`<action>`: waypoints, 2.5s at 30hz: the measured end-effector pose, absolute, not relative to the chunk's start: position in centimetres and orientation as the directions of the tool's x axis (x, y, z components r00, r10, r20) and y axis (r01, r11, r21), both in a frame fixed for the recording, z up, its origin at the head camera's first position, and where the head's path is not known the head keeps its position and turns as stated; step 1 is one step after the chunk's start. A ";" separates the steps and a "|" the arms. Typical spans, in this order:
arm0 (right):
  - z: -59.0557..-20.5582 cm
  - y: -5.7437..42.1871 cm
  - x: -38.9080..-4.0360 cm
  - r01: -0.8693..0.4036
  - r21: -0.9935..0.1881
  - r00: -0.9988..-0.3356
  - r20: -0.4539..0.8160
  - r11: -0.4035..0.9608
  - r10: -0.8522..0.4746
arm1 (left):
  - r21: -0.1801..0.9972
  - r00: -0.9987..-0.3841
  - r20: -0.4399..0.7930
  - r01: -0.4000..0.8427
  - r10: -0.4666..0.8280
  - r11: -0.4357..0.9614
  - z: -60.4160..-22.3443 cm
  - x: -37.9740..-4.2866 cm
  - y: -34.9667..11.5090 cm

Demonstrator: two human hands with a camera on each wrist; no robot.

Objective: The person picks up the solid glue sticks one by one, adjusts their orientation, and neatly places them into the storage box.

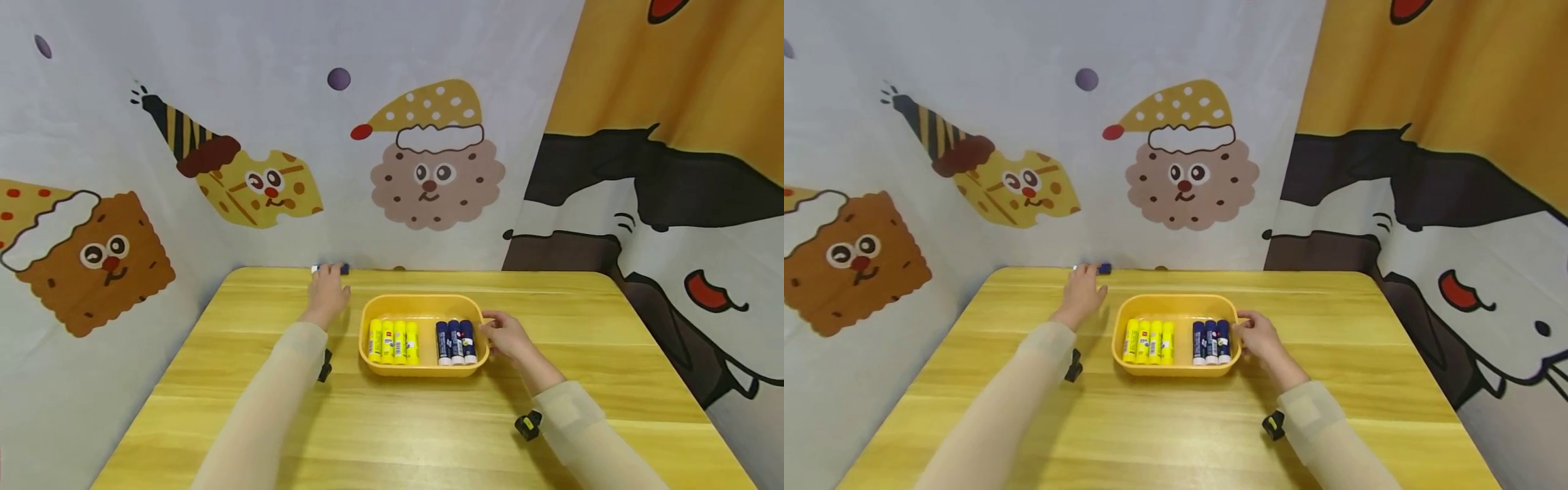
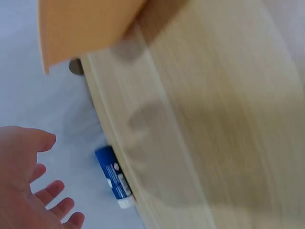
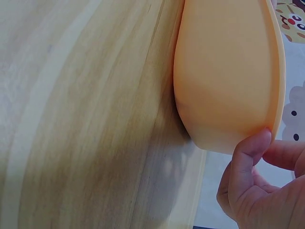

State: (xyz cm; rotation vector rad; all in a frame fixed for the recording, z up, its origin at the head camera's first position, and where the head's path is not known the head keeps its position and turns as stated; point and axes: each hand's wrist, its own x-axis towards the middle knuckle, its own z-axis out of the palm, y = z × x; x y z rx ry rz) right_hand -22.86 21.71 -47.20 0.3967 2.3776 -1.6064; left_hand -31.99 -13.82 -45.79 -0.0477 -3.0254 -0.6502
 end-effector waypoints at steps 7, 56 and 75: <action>-47.2 21.7 -23.1 0.360 -0.859 -0.932 -0.350 0.364 0.096 | 0.313 -0.999 0.005 0.053 0.054 0.948 -45.5 -33.0 -14.8; -46.8 21.5 -22.5 0.324 -0.860 -0.945 -0.317 0.394 0.085 | 0.195 -0.954 -0.294 -0.001 0.057 0.981 -46.8 -35.1 -14.5; -46.1 22.1 -23.8 0.333 -0.845 -0.937 -0.347 0.418 0.046 | 0.196 -0.960 -0.277 -0.030 0.027 0.980 -46.9 -36.3 -14.3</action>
